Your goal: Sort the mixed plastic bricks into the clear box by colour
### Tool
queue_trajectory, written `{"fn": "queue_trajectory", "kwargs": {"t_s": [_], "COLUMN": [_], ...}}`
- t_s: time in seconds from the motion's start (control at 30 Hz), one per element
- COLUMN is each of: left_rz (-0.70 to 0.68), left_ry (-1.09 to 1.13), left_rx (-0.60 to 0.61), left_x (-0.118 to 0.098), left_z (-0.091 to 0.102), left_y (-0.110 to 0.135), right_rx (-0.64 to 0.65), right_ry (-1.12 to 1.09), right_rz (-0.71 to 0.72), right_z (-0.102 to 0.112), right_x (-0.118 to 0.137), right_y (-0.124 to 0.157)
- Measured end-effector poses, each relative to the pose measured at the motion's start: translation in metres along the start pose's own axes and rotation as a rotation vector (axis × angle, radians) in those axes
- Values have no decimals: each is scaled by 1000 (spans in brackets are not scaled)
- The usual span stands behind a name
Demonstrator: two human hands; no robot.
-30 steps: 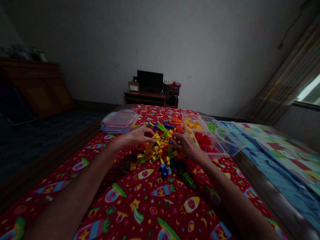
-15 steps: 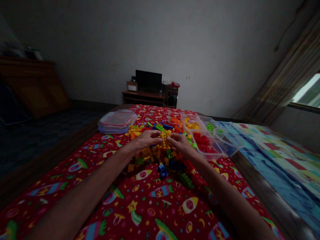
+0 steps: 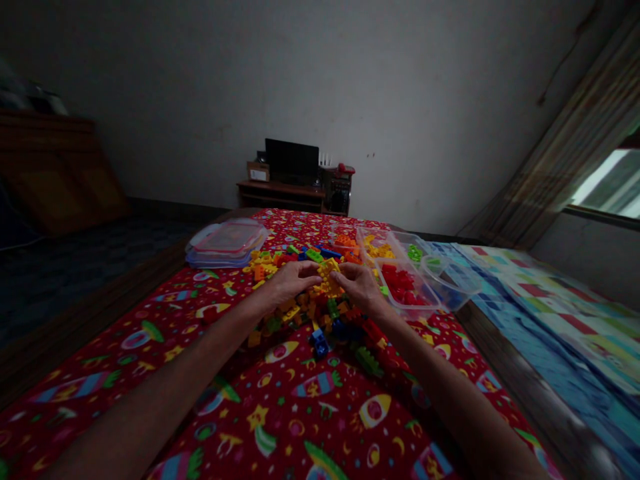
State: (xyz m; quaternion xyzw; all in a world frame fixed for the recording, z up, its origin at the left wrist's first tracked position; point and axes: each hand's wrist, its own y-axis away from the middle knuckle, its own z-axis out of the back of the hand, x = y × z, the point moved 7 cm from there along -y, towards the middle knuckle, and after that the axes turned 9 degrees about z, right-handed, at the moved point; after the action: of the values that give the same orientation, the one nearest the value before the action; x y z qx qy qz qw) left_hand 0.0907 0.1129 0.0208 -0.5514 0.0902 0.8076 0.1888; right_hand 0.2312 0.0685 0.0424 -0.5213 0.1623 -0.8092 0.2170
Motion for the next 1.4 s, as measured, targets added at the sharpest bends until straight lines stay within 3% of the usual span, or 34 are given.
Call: {"fn": "queue_trajectory", "kwargs": {"t_s": [0.17,0.27,0.5,0.7,0.9,0.97,1.07,1.23,1.4], "left_rz": [-11,-3,5,13,-10,-33,-71,-133,-228], "left_ry": [-10,-20,-17,-15,-101,-171,-347,-556,-607], "left_rx": [16,-18,-60,-47,-72,-106,-188,-287,-316], "left_x": [-6,-10,-13,-7,-11,-13,-15,-13,-9], "left_z": [-3,0,10,12,20,24,32,33,29], "left_y": [3,6,7,4,5,5,6,6,6], "right_rx": [-8,-51,-264,-392,-275,-259,-219,18,226], "right_ry": [-78,-100,13,156,405,442,512,458,639], "right_rz": [-12,-14,-19,-166,-377,-371,-240,22,194], "right_z": [5,18,92,141,155,154,140,73,6], "right_x": [1,-2,-25,-70,-97,-92,-68,-22,6], "right_y": [-1,-4,-18,-41,-70,-74,-72,-58,-52]}}
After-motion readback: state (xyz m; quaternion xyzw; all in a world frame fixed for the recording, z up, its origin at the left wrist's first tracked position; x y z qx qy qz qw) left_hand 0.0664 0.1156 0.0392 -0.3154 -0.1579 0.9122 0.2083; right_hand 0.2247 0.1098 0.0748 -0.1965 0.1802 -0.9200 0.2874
